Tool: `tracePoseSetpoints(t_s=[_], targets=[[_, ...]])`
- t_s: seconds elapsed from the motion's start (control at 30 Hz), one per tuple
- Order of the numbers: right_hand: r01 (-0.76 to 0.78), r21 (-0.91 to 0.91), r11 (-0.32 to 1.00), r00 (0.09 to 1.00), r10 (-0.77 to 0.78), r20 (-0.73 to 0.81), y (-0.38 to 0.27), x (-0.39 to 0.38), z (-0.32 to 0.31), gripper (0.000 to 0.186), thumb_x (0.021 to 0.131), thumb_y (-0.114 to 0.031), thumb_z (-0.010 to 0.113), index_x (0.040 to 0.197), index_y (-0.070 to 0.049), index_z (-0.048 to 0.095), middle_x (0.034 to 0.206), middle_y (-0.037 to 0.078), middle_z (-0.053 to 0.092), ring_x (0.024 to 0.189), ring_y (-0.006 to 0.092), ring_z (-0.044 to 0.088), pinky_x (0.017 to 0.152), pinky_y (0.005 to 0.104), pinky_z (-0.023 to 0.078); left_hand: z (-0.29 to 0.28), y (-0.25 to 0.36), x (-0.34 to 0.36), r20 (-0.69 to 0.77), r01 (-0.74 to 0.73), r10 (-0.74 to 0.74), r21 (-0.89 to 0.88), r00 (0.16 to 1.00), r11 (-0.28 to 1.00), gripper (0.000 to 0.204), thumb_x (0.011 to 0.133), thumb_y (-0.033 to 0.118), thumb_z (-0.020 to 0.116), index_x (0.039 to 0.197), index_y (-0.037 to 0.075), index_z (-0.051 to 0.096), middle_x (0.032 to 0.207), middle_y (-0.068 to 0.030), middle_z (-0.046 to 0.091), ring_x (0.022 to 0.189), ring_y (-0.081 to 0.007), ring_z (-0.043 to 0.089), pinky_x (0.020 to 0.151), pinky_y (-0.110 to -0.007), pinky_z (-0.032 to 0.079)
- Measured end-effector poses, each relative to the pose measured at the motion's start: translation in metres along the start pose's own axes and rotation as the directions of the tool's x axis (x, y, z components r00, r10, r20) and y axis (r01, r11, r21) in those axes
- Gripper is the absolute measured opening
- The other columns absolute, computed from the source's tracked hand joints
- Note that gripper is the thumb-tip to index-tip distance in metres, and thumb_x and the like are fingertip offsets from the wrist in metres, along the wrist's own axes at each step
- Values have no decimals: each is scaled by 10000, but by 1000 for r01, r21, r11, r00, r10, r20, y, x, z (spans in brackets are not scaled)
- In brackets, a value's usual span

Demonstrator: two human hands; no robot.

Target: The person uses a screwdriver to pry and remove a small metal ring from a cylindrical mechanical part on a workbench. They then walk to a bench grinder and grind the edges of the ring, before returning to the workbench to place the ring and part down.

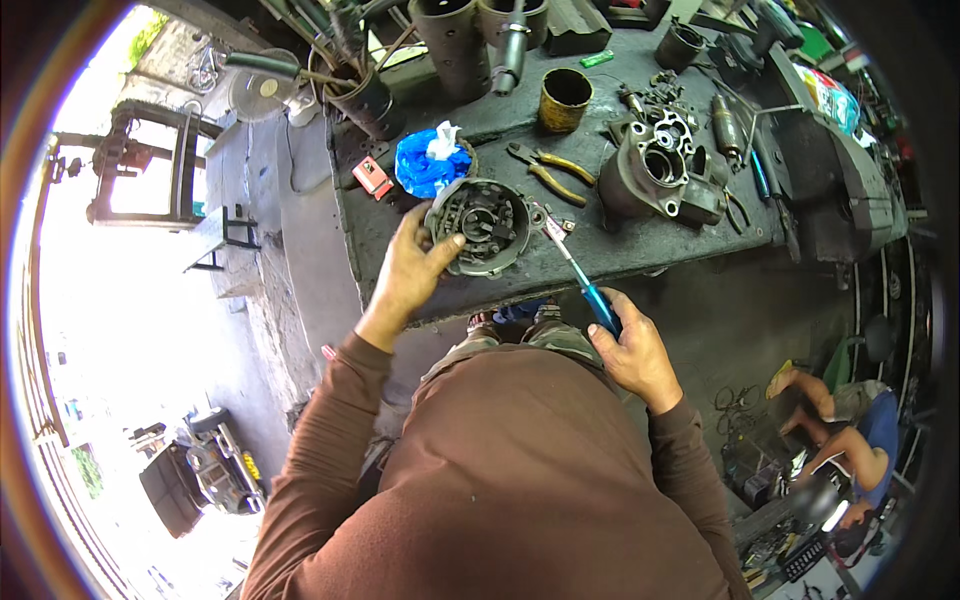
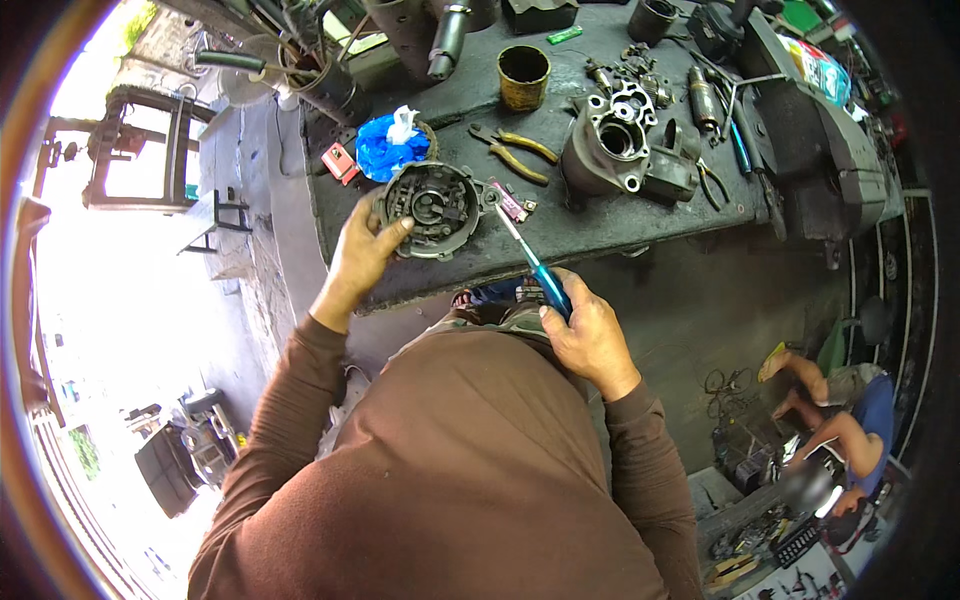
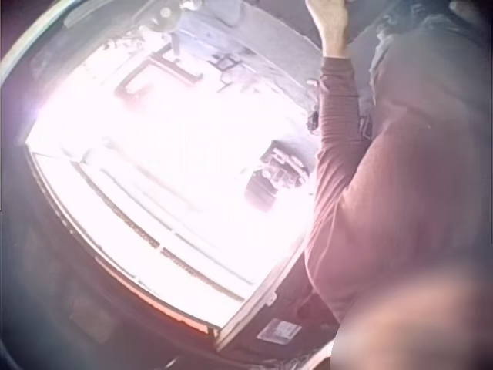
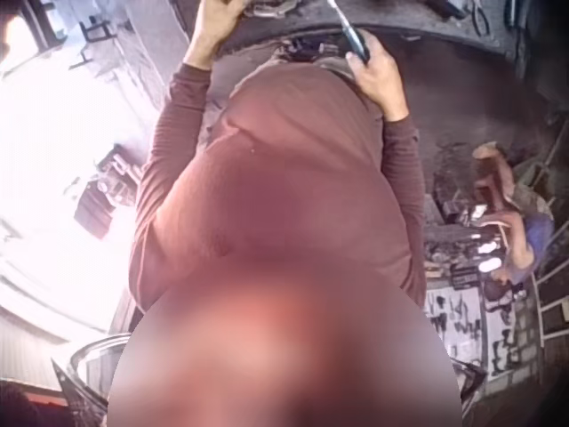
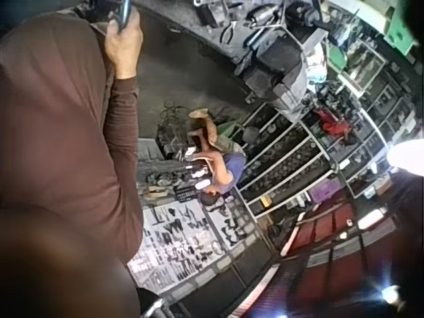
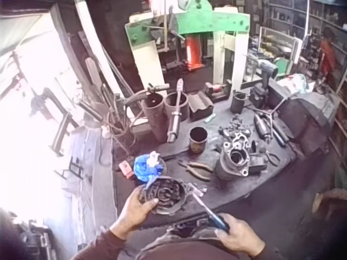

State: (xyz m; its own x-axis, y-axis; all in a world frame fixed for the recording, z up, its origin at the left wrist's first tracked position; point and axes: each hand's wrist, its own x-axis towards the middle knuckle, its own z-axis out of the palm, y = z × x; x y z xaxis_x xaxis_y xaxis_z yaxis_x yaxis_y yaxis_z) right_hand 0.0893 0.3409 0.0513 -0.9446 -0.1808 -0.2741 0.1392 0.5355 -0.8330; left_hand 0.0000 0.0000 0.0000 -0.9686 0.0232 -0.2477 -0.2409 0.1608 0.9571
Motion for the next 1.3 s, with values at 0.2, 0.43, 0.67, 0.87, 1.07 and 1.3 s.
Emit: tracePoseSetpoints(t_s=[0.2,0.43,0.67,0.87,1.07,1.3], targets=[[75,-112,991,996,-80,-36,-27,2,-14,421,924,-63,745,1314,21,611,1163,213,734,1033,343,739,893,402,575,52,-19,-62,-211,159,-310,-527,927,835,690,993,245,814,1511,-8,434,1317,-166,649,1185,-272,676,880,-453,654],[434,-215,875,870,-469,-150,-76,27,-20,267,904,5,770,1154,8,675,1075,180,720,975,342,720,869,386,571,43,-42,-71,-196,239,-425,-591,884,770,573,1050,270,728,1475,30,427,1379,-162,619,1122,-276,715,842,-453,666],[468,-278,839,862,-503,-68,-113,55,-7,249,973,-39,757,1193,4,650,1041,155,696,892,287,689,800,377,550,21,-40,-79,-457,204,-76,238,886,950,769,993,467,745,1508,-39,479,1333,-289,630,1205,-416,655,1013,-521,536],[540,-304,785,825,-565,9,-124,88,10,259,1002,-58,742,1225,13,632,1025,166,701,884,281,690,815,381,556,9,-10,-60,-182,-222,481,713,857,665,350,871,260,802,1194,128,804,1442,-195,604,1350,-419,547,1141,-520,450],[524,-265,810,844,-535,33,-126,106,21,283,965,-39,752,1214,20,632,1057,190,692,916,342,695,825,409,560,22,-4,-14,-24,-171,330,819,944,547,323,866,253,784,1181,211,840,1573,-148,530,1532,-432,372,1249,-599,326],[464,-237,854,885,-460,75,-125,106,27,277,953,-28,743,1210,15,646,1075,200,703,937,376,708,830,426,564,25,-13,-3,3,-171,290,815,957,554,283,896,274,750,1156,249,858,1562,-116,559,1522,-404,401,1236,-591,340]])
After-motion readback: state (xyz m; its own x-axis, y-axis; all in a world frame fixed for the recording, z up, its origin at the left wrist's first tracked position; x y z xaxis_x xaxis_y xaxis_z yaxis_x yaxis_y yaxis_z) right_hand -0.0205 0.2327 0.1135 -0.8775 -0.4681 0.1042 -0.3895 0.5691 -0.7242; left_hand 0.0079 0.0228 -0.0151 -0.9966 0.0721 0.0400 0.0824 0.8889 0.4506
